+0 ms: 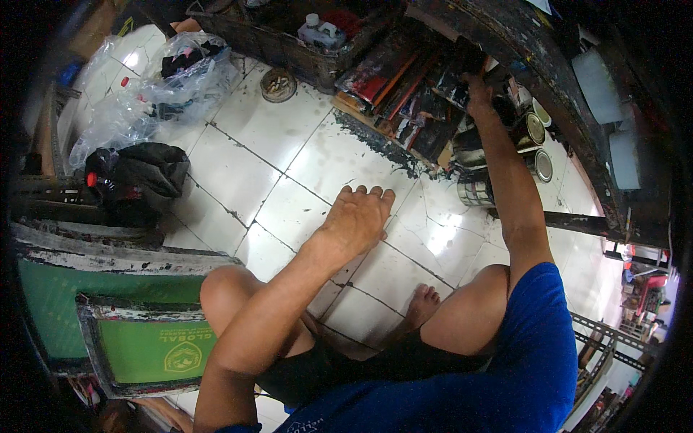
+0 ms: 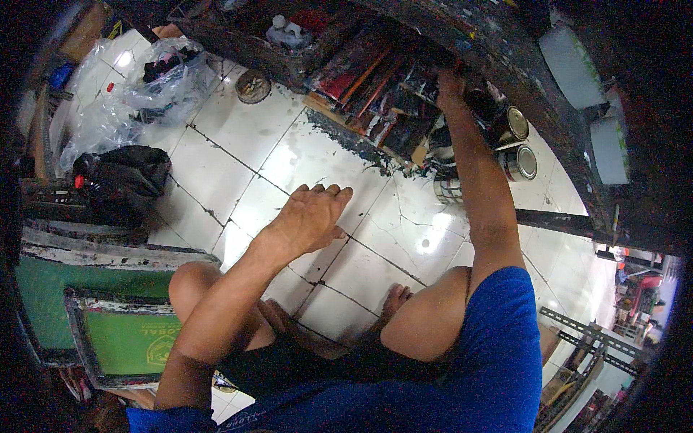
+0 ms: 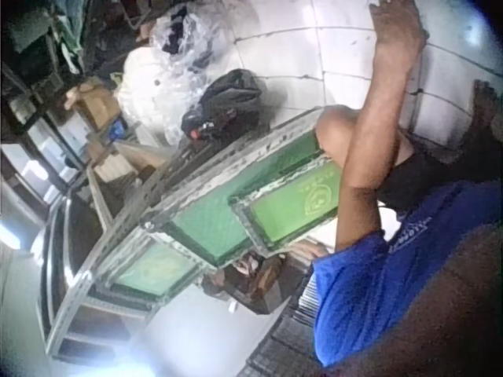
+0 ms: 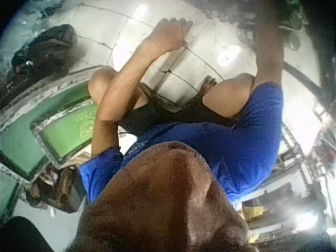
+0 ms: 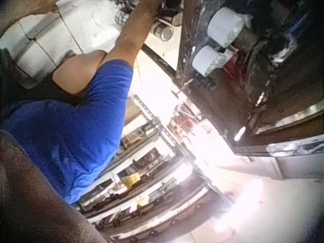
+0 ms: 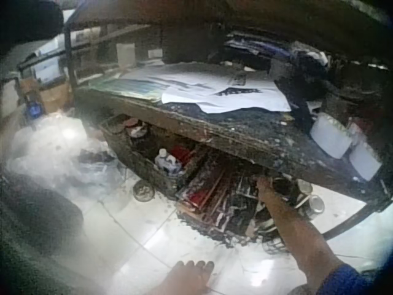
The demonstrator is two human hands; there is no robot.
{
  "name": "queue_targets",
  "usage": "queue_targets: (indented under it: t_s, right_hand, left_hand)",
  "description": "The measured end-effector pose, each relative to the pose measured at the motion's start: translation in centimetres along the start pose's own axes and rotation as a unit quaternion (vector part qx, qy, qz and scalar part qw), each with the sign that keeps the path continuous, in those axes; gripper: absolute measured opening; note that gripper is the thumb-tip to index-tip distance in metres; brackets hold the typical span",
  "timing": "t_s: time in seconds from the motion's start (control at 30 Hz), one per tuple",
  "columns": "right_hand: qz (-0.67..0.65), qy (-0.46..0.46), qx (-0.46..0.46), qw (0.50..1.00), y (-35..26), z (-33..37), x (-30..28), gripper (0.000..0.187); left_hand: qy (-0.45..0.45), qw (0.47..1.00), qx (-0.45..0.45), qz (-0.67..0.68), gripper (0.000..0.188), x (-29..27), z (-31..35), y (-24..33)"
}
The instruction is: The person stirs white ink in a plastic container with a small stick, then cleans a screen printing squeegee by wiping it with a cloth.
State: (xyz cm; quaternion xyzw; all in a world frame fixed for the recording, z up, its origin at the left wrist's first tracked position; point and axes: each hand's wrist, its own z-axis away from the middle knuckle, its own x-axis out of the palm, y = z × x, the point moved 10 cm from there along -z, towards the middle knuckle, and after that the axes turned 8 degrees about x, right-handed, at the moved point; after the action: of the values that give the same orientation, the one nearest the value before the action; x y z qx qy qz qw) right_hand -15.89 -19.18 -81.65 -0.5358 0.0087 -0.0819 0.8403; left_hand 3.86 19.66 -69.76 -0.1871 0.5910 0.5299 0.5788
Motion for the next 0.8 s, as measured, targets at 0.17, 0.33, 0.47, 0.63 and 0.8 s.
queue_targets:
  t_s: [0.17, 0.33, 0.47, 0.63, 0.8]
  right_hand:
    - [0.020, 0.013, 0.034, 0.999, 1.7, -0.6, 1.3, 0.053]
    - [0.155, 0.014, 0.039, 0.987, 1.8, 2.6, 3.0, 0.068]
    - [0.179, 0.053, 0.003, 0.982, 0.3, 5.4, 2.0, 0.074]
    - [0.056, 0.065, -0.018, 0.996, 2.8, 3.1, 0.1, 0.064]
    - [0.037, -0.045, -0.066, 0.996, 4.0, 1.3, 2.5, 0.053]
  left_hand:
    - [0.013, 1.000, 0.002, -0.019, 0.061, -0.3, 0.2, 0.0]
    - [-0.005, 1.000, -0.009, -0.009, 0.062, 0.1, 0.1, 0.1]
    - [0.004, 1.000, -0.009, -0.021, 0.064, 0.4, 0.5, -0.3]
    - [0.019, 0.999, -0.003, -0.032, 0.067, -0.7, 0.9, 0.1]
    - [0.055, 0.995, -0.077, 0.040, 0.076, -2.7, 0.3, -2.6]
